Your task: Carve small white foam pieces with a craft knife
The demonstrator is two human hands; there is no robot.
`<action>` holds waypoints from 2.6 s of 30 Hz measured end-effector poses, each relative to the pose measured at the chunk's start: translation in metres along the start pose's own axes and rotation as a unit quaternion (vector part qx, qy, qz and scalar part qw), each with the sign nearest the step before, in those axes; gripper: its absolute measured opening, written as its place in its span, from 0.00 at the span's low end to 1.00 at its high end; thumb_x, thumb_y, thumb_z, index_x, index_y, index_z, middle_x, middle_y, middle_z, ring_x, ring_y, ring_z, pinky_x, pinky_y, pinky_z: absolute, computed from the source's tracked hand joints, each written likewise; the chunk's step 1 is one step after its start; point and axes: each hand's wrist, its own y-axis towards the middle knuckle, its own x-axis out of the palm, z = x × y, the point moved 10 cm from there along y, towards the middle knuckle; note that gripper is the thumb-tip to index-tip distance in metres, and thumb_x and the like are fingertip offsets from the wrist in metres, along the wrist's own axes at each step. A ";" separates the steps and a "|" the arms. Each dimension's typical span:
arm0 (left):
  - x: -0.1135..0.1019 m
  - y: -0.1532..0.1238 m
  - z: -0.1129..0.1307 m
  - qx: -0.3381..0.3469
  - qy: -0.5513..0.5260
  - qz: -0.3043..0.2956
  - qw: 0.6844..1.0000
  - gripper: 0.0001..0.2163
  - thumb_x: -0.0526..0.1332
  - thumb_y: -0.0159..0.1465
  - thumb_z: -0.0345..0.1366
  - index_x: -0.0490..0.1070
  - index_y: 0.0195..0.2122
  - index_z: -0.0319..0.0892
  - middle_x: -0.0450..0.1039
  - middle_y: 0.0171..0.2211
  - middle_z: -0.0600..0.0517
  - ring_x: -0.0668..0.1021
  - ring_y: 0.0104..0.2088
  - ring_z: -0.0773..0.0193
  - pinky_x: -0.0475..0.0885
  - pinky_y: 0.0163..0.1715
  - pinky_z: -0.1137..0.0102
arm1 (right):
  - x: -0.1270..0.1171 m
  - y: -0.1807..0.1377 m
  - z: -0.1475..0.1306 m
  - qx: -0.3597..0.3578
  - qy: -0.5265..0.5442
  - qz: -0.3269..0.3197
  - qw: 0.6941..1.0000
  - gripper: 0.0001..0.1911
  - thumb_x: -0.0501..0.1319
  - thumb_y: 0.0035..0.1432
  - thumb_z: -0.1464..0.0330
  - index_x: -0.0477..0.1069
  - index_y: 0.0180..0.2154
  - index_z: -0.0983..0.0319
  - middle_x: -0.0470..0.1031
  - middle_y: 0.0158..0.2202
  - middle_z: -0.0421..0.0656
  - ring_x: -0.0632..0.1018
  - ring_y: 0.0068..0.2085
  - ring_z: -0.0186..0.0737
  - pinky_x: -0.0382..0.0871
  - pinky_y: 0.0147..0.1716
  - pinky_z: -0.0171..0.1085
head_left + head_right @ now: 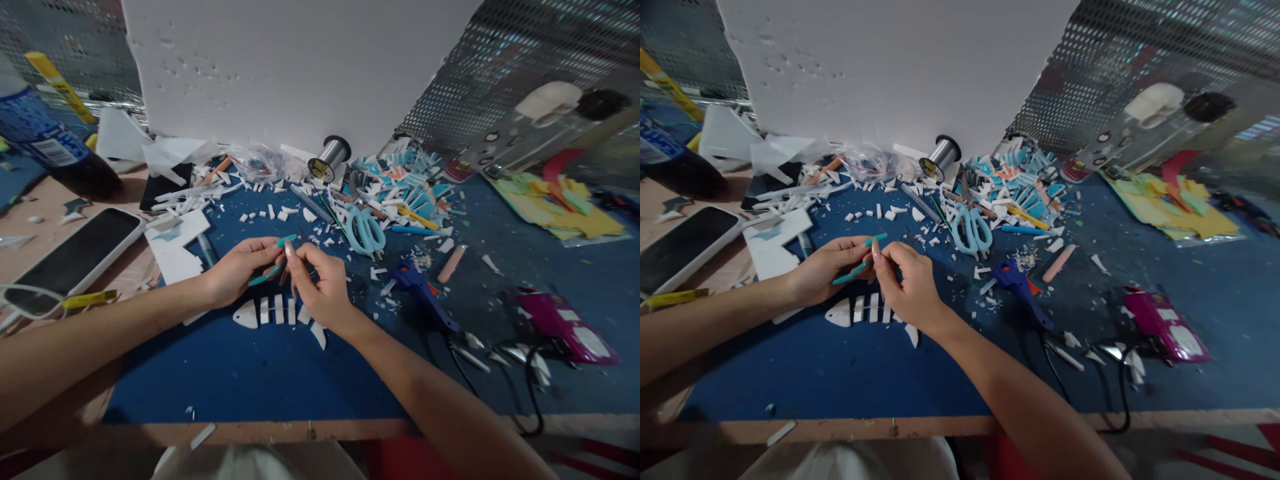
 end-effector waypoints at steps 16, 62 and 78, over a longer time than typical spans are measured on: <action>0.000 0.000 0.004 0.026 0.062 0.018 0.998 0.16 0.59 0.59 0.49 0.65 0.26 0.39 0.64 0.21 0.56 0.66 0.22 0.73 0.61 0.23 0.75 | 0.009 0.000 0.015 0.050 0.066 0.009 0.997 0.18 0.51 0.65 0.62 0.60 0.22 0.60 0.62 0.19 0.36 0.67 0.22 0.31 0.62 0.24 0.34; 0.020 -0.038 0.112 0.334 0.553 0.128 0.753 0.08 0.54 0.58 0.27 0.55 0.24 0.43 0.54 0.18 0.58 0.56 0.19 0.71 0.52 0.22 0.73 | 0.015 0.011 0.020 0.087 0.245 -0.020 0.965 0.22 0.55 0.54 0.46 0.69 0.33 0.58 0.74 0.31 0.42 0.76 0.32 0.37 0.73 0.35 0.39; -0.018 -0.022 0.112 0.315 0.333 0.145 0.877 0.16 0.55 0.63 0.46 0.59 0.23 0.42 0.56 0.21 0.56 0.60 0.22 0.71 0.58 0.24 0.73 | 0.012 0.009 0.024 0.124 0.218 -0.028 0.968 0.12 0.63 0.53 0.59 0.77 0.26 0.59 0.80 0.27 0.42 0.80 0.33 0.41 0.75 0.41 0.44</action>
